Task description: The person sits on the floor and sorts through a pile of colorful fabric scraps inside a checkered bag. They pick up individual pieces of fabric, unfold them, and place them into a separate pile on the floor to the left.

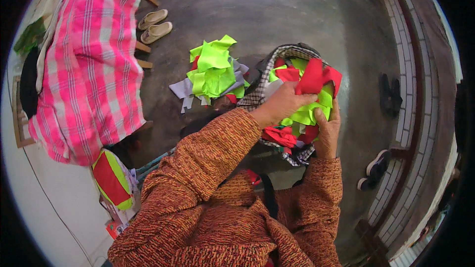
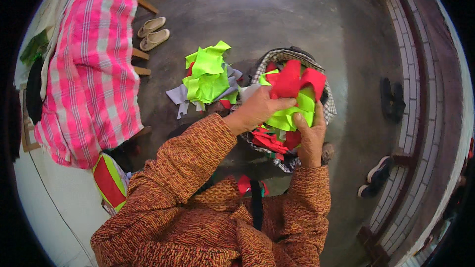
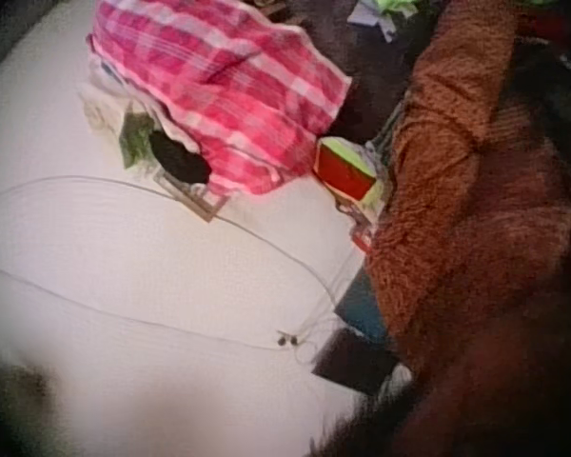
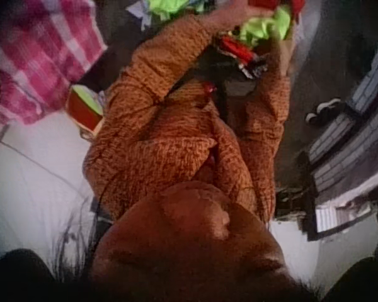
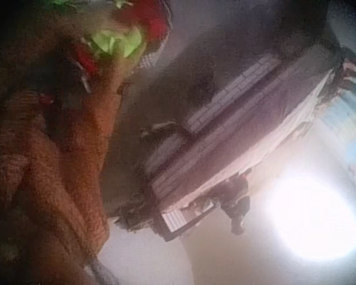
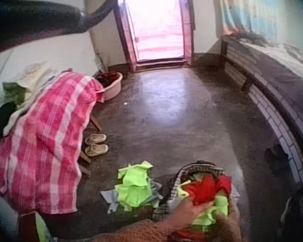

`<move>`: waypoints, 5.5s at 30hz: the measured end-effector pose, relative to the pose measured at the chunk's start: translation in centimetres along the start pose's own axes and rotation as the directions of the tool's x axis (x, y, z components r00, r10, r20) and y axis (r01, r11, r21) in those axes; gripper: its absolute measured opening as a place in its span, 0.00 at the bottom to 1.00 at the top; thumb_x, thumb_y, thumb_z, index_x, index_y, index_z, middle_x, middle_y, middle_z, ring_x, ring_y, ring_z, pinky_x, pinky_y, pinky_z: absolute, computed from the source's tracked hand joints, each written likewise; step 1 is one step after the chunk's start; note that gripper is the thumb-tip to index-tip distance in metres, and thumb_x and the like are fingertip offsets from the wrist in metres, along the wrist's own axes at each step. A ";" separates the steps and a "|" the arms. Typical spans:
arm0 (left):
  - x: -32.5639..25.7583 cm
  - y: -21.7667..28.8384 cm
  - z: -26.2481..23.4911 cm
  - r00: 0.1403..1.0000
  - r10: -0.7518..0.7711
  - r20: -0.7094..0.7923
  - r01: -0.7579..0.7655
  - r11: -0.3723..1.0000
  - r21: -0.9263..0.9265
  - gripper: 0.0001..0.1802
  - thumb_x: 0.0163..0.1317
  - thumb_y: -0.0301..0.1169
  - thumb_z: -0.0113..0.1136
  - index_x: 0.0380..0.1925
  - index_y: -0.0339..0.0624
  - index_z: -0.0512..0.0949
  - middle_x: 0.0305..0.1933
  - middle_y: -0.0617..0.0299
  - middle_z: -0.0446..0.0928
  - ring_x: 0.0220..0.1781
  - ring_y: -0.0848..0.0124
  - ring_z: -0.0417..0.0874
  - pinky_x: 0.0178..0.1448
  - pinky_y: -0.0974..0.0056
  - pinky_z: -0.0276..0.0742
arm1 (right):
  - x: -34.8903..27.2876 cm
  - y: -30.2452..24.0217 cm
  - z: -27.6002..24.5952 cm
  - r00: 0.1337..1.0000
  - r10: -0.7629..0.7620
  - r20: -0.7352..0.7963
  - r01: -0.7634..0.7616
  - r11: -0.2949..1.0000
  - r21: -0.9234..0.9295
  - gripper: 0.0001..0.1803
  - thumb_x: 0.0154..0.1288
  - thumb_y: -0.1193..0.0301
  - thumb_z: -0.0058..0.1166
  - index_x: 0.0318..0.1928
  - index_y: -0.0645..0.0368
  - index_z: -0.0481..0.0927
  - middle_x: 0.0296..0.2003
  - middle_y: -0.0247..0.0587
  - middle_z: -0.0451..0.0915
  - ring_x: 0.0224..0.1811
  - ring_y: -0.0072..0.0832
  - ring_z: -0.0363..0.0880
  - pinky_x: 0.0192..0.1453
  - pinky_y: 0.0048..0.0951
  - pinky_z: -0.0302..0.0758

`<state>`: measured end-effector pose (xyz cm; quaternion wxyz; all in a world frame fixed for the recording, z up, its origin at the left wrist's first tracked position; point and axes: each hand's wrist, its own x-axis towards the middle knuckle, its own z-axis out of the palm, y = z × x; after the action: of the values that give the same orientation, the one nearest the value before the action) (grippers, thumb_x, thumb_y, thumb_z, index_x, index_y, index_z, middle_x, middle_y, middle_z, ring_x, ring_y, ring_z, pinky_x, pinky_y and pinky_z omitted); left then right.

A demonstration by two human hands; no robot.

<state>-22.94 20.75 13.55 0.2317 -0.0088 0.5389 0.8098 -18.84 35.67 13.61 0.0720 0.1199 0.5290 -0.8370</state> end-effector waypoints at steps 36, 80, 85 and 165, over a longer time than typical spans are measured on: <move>-0.1 4.0 -3.9 0.686 0.552 -0.474 -0.449 0.834 0.321 0.11 0.63 0.24 0.51 0.46 0.36 0.71 0.46 0.60 0.77 0.45 0.73 0.78 0.51 0.71 0.72 | 2.3 19.2 -10.3 0.895 -0.265 -0.359 -0.162 0.557 -0.815 0.27 0.45 0.76 0.64 0.49 0.60 0.73 0.49 0.47 0.72 0.51 0.40 0.72 0.54 0.36 0.70; -0.2 4.4 -5.0 0.735 0.483 -0.476 -0.350 0.872 0.344 0.07 0.61 0.26 0.53 0.37 0.36 0.77 0.36 0.63 0.79 0.38 0.77 0.78 0.43 0.72 0.73 | 1.6 11.9 -10.1 0.995 -0.051 -0.084 -0.068 0.266 -0.961 0.16 0.54 0.66 0.62 0.44 0.53 0.81 0.38 0.44 0.77 0.43 0.42 0.77 0.47 0.36 0.73; 0.3 4.0 -4.5 0.769 0.449 -0.454 -0.331 0.888 0.318 0.07 0.60 0.25 0.53 0.38 0.35 0.77 0.35 0.64 0.78 0.37 0.79 0.77 0.42 0.73 0.72 | 2.2 8.8 -8.8 0.976 -0.075 -0.203 -0.058 0.814 -0.578 0.14 0.60 0.70 0.60 0.47 0.60 0.79 0.39 0.31 0.80 0.43 0.19 0.74 0.49 0.23 0.70; 0.7 -0.1 0.7 0.989 0.149 -0.004 -0.130 0.876 0.464 0.37 0.50 0.26 0.61 0.62 0.31 0.60 0.54 0.53 0.72 0.54 0.66 0.73 0.59 0.66 0.68 | 1.7 2.1 -1.0 0.994 0.032 -0.103 -0.013 0.984 0.179 0.31 0.61 0.59 0.58 0.60 0.60 0.64 0.52 0.35 0.70 0.53 0.25 0.68 0.59 0.25 0.65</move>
<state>-23.32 21.67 13.61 0.1576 0.0693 0.7199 0.6724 -19.80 35.66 10.87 0.0425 0.1762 0.4536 -0.8726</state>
